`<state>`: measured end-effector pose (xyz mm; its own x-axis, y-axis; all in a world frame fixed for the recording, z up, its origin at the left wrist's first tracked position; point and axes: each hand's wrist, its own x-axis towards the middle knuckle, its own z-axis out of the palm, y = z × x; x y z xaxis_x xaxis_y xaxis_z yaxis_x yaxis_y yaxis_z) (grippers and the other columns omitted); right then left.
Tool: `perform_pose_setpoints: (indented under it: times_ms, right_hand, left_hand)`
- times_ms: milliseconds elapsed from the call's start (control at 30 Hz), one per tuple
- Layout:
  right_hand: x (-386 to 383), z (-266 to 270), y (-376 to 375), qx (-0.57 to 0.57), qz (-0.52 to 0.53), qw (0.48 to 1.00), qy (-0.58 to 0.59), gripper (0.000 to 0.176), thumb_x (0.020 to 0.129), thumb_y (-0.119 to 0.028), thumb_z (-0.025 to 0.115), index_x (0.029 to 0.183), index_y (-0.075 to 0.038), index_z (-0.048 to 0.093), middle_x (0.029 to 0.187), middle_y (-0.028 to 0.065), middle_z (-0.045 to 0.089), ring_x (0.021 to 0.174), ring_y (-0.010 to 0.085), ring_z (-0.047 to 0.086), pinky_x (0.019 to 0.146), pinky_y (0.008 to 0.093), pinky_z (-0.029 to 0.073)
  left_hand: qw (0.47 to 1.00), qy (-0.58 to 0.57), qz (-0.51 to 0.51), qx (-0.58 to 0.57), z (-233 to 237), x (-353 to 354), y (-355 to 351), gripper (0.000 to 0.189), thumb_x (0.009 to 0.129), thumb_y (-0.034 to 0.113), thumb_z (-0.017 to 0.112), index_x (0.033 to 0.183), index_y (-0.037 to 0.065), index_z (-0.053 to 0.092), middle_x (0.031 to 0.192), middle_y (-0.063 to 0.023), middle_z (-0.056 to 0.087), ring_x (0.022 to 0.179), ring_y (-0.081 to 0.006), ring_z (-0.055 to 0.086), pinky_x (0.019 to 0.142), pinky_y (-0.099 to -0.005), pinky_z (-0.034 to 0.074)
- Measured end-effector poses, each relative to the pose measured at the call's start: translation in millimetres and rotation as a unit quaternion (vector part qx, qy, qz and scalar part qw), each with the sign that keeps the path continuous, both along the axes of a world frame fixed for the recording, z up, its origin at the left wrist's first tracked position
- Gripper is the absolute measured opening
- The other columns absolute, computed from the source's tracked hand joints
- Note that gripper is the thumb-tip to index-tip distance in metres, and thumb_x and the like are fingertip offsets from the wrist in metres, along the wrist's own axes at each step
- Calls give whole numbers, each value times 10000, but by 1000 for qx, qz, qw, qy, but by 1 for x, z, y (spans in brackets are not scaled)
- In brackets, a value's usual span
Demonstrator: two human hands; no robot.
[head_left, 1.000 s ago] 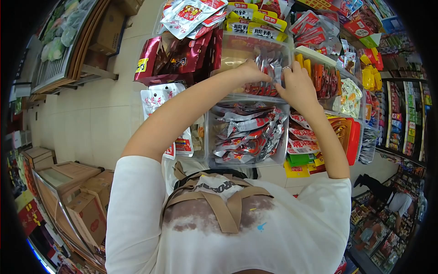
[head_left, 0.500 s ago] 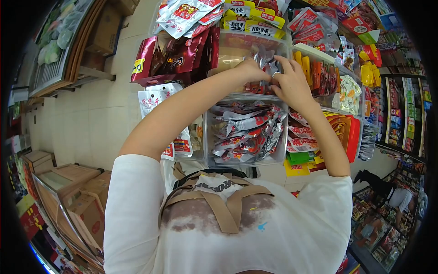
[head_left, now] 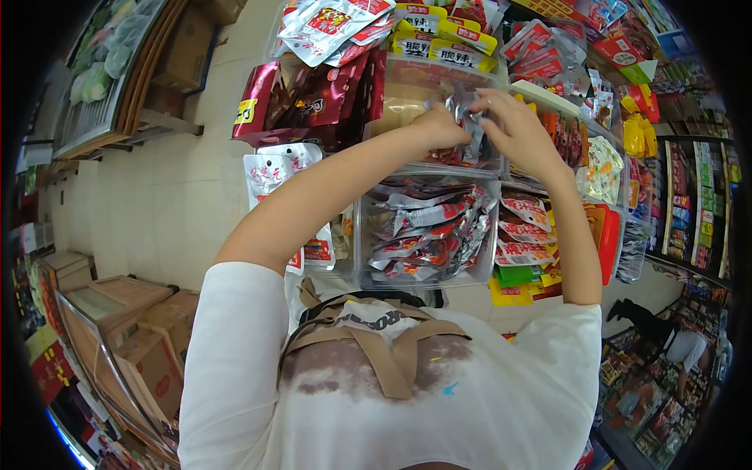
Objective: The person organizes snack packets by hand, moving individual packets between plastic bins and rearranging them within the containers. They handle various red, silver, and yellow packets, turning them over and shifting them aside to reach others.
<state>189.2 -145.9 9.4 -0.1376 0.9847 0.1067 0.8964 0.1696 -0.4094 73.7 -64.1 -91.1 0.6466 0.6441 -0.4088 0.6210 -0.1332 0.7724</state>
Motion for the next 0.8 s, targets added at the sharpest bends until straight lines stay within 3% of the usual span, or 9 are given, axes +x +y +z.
perform_pose_setpoints:
  times_ms: [67,133,167,233,367,433,600,700,800]
  right_hand:
    - [-8,-11,28,29,27,998,40,198,767,-167,514,917,-61,590,1029,179,549,956,311,525,841,381,401]
    - [-14,-38,58,-8,106,994,10,202,798,-177,494,917,-35,575,936,150,593,894,297,558,799,357,429]
    - [-21,-41,69,-5,109,994,9,202,798,-177,494,917,-35,575,936,150,593,894,297,558,799,357,429]
    - [-36,-42,88,-187,89,976,-70,272,814,-234,442,908,-26,589,856,167,602,824,349,563,753,413,436]
    - [-50,-28,107,-162,145,969,-116,272,802,-254,477,866,-20,601,810,147,610,759,322,578,696,392,450]
    - [-58,5,110,-159,107,980,51,290,771,-299,526,822,-26,612,756,132,611,700,263,579,657,344,449]
    - [-53,34,141,-57,-4,989,134,320,704,-346,598,803,-41,617,727,97,616,660,218,583,624,320,452]
    - [-50,22,177,75,-61,991,89,376,681,-362,612,895,-54,611,795,124,621,737,250,600,676,327,462]
    - [-60,5,211,92,-31,993,-64,501,671,-324,603,1100,-75,538,1103,181,528,1008,299,518,864,368,410]
  left_hand:
    - [999,-21,29,-11,0,-2,0,651,634,290,666,1022,-152,385,671,-118,583,594,-159,596,500,-302,476]
    - [976,-197,-90,35,-10,-1,2,436,667,264,651,925,-52,499,671,-95,586,544,-158,578,459,-278,458]
    - [976,-197,-89,39,-4,-2,1,436,667,264,651,925,-52,499,671,-95,586,544,-158,578,459,-278,458]
    - [987,-122,-62,-85,7,-11,-5,305,685,249,651,845,14,542,671,-75,585,520,-160,562,430,-261,439]
    - [995,-86,13,-46,4,-13,-9,582,656,266,691,993,-102,391,692,-127,578,558,-186,567,453,-277,459]
    - [996,-51,-18,-72,4,-12,-1,731,630,284,706,1037,-165,296,760,-174,574,616,-206,581,482,-287,471]
    - [998,-20,-22,-62,3,-12,-2,901,573,362,685,1120,-203,245,931,-237,555,789,-267,586,670,-304,471]
    - [998,-11,-32,-53,4,-12,-5,960,579,397,652,1172,-204,196,999,-257,547,889,-291,582,766,-313,456]
    - [999,-23,-15,-39,-1,-11,-5,944,576,388,659,1182,-181,211,1008,-258,546,910,-296,577,777,-317,454]
